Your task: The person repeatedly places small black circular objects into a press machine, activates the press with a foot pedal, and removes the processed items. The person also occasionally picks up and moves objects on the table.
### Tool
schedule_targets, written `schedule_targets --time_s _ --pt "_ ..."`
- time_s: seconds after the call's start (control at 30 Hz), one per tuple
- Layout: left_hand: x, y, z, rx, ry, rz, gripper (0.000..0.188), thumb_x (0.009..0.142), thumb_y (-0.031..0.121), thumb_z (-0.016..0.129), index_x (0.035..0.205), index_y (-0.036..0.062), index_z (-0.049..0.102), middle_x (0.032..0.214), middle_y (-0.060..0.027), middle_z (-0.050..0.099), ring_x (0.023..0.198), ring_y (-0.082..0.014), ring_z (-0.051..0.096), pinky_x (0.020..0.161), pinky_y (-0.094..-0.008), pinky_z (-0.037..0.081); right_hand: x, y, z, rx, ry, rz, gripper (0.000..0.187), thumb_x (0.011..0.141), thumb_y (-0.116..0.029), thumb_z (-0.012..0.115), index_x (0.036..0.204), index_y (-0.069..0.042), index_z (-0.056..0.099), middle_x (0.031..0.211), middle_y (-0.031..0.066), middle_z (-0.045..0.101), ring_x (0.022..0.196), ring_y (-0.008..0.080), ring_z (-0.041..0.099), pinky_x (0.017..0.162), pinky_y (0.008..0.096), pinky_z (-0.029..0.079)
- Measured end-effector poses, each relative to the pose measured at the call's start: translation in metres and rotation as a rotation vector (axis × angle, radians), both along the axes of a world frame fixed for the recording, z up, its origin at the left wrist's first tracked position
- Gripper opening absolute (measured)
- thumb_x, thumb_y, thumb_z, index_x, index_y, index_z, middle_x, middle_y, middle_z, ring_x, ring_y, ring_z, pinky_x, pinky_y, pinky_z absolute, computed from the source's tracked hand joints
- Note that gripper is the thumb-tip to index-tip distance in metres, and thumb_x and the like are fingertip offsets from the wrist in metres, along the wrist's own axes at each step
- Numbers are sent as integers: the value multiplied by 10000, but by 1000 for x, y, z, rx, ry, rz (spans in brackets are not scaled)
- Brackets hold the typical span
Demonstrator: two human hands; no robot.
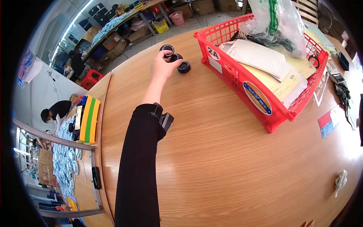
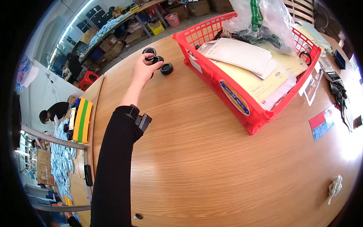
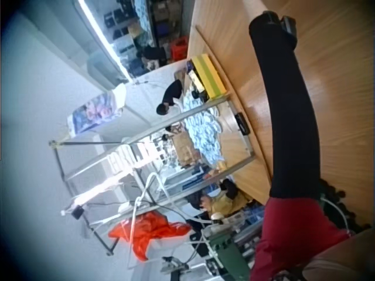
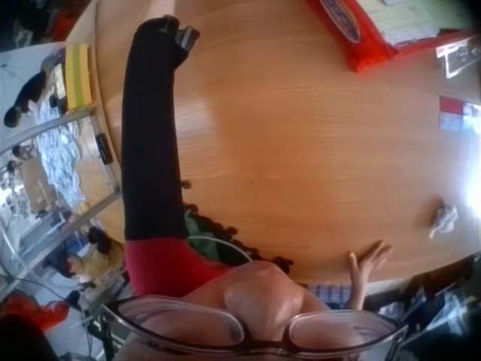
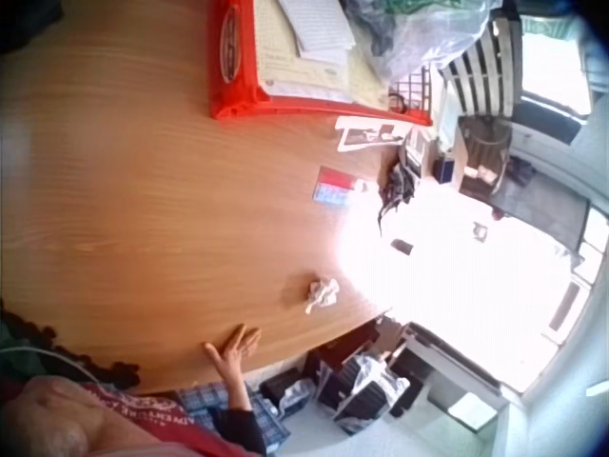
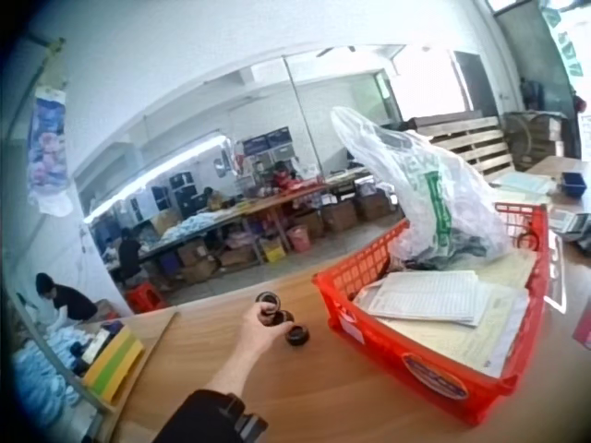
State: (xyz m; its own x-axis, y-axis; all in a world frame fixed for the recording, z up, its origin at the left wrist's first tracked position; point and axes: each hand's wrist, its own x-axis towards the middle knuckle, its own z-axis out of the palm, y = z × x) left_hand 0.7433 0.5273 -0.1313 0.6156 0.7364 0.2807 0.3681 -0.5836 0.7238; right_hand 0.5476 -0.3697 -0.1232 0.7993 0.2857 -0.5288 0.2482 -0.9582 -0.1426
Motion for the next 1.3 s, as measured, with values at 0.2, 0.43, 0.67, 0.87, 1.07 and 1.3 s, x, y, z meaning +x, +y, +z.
schedule_targets --time_s 0.2,0.43,0.67,0.87,1.07,1.3 --pt "30 0 -7 -143 96 -130 733 673 327 975 1272 38 669 1130 -139 730 1030 -227 703 921 -372 556 0 8 7 -10 -2 -13 1190 875 -744 632 1693 -121 32 1706 317 -121 1566 541 -63 1232 688 29" --pt "33 -3 4 -244 164 -87 780 680 341 970 1332 65 642 1252 -144 694 1118 -238 680 967 -363 523 1 12 9 -24 30 -40 1198 869 -723 656 1692 -118 31 1701 325 -128 1566 530 -95 1236 678 -3" --pt "25 -7 9 -265 204 -192 761 702 346 964 1340 90 639 1157 -111 718 1041 -200 686 928 -363 513 3 12 8 -5 25 1 1190 881 -704 655 1691 -110 17 1702 321 -132 1569 517 -108 1237 672 -29" --pt "7 -36 27 -341 363 -386 685 759 291 928 1348 100 635 1077 -76 722 1039 -170 663 955 -334 473 6 17 12 -16 35 4 1190 886 -660 682 1688 -91 12 1695 337 -139 1570 514 -112 1233 677 -28" --pt "-57 -117 31 -449 352 -613 624 731 220 941 1273 86 662 1045 -52 693 953 -152 646 926 -308 506 6 12 4 -3 16 26 1237 861 -667 706 1686 -89 -14 1676 362 -162 1555 543 -131 1224 689 -42" --pt "-137 -318 46 -760 454 -741 643 688 125 937 1261 120 646 1052 -5 661 1005 -143 655 977 -323 492 1 17 4 -49 44 -75 1246 793 -611 772 1674 -48 96 1697 339 -117 1581 489 -124 1244 614 -44"
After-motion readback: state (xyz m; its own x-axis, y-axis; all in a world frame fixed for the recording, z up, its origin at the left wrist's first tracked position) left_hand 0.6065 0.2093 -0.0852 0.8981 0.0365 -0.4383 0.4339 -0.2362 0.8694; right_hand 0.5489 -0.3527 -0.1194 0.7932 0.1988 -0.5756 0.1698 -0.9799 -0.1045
